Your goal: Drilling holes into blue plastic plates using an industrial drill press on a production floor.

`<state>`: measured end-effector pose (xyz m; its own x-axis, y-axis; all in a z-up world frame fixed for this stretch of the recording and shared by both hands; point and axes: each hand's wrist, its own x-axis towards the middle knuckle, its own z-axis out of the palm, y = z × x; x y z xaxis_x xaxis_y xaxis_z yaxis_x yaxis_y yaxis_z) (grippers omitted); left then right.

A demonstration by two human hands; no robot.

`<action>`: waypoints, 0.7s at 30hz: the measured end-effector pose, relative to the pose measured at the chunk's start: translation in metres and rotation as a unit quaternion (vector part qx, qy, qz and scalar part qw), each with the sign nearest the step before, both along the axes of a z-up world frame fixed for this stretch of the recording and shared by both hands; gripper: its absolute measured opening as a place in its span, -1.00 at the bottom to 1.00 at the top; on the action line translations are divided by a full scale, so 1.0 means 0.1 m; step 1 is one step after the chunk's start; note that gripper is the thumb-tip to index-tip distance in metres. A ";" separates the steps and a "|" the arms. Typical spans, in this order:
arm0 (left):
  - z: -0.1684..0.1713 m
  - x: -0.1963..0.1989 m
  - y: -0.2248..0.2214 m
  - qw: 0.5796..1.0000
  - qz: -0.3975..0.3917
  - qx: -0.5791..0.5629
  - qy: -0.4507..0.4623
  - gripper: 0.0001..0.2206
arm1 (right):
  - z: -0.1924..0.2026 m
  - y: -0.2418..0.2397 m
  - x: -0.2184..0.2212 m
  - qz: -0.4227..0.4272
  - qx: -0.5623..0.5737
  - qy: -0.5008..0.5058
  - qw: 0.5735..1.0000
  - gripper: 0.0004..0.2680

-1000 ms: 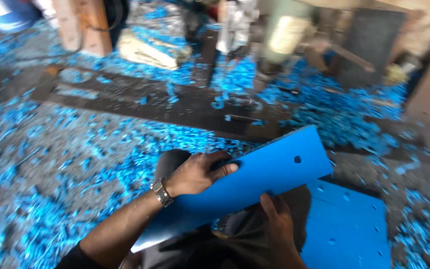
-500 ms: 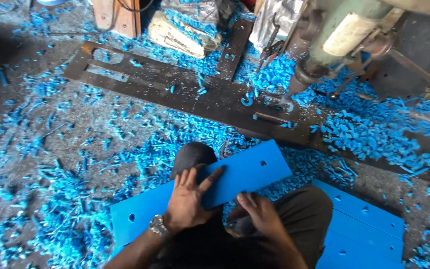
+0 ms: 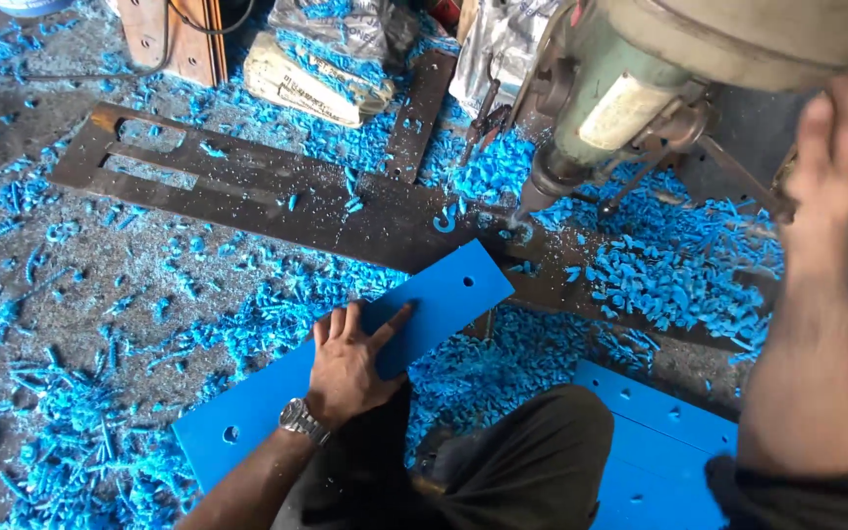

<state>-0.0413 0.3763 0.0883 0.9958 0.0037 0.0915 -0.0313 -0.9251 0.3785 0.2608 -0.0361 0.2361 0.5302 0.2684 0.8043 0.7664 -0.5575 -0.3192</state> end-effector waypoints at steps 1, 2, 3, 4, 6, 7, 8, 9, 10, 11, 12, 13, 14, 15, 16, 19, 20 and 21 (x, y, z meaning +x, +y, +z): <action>0.01 0.02 -0.03 1.000 0.003 -0.001 0.005 -0.07 | -0.06 -0.04 0.23 0.003 -0.001 0.005 1.000 -0.78; 0.01 0.03 -0.06 0.999 0.006 0.014 0.039 -0.05 | -0.12 -0.08 0.46 -0.014 -0.042 0.028 0.999 -0.77; 0.01 0.06 -0.07 0.997 0.012 0.031 0.072 -0.02 | -0.19 -0.08 0.73 -0.028 -0.080 0.049 0.995 -0.76; 0.01 0.07 -0.08 0.997 0.017 0.032 0.074 -0.02 | -0.28 -0.07 0.91 -0.022 -0.079 0.051 0.995 -0.76; 0.02 0.10 -0.07 0.997 0.013 0.042 0.062 -0.03 | -0.47 -0.02 1.29 -0.031 -0.097 0.026 0.994 -0.74; 0.02 0.13 -0.07 0.997 0.015 0.045 0.064 -0.03 | -0.59 -0.04 1.38 -0.030 -0.095 0.028 0.995 -0.74; 0.02 0.15 -0.08 0.998 0.008 0.035 0.059 -0.05 | -0.72 -0.07 1.47 -0.035 -0.100 0.021 0.994 -0.73; 0.02 0.17 -0.09 0.998 0.003 0.024 0.055 -0.07 | -0.82 -0.08 1.57 -0.039 -0.107 0.014 0.993 -0.72; 0.03 0.21 -0.10 0.998 0.006 0.025 0.056 -0.07 | -0.94 -0.11 1.60 -0.037 -0.106 0.015 0.994 -0.72; 0.02 0.24 -0.11 0.998 0.004 0.026 0.058 -0.04 | -1.08 -0.17 1.61 -0.017 -0.053 0.157 0.986 -0.72; 0.02 0.27 -0.13 0.998 0.003 0.027 0.060 -0.02 | -1.23 -0.23 1.61 0.004 0.001 0.295 0.955 -0.68; 0.01 0.31 -0.15 0.998 0.004 0.026 0.064 -0.02 | -1.29 -0.22 1.50 0.005 0.000 0.299 0.954 -0.68; 0.00 0.35 -0.16 0.998 0.005 0.024 0.059 -0.04 | -1.35 -0.22 1.40 0.020 0.034 0.390 0.920 -0.65; -0.01 0.39 -0.17 0.998 0.006 0.021 0.052 -0.06 | -1.39 -0.21 1.29 0.034 0.067 0.476 0.876 -0.60; -0.01 0.46 -0.19 0.998 0.007 0.020 0.055 -0.06 | -1.30 -0.09 1.00 0.034 0.066 0.478 0.875 -0.60; -0.02 0.64 -0.26 0.994 -0.001 0.034 0.100 -0.06 | -1.11 0.16 0.17 0.024 0.040 0.482 0.875 -0.54; -0.04 0.71 -0.29 0.995 0.001 0.043 0.085 -0.04 | -1.11 0.17 -0.04 0.027 0.061 0.488 0.870 -0.58; -0.06 0.80 -0.32 0.996 0.007 0.053 0.069 -0.02 | -1.11 0.20 -0.22 0.033 0.081 0.491 0.867 -0.63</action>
<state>0.0384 0.3447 0.0821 0.9989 0.0146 -0.0450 0.0267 -0.9598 0.2794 0.2385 -0.0165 0.1254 0.9683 0.2497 0.0036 0.1089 -0.4091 -0.9060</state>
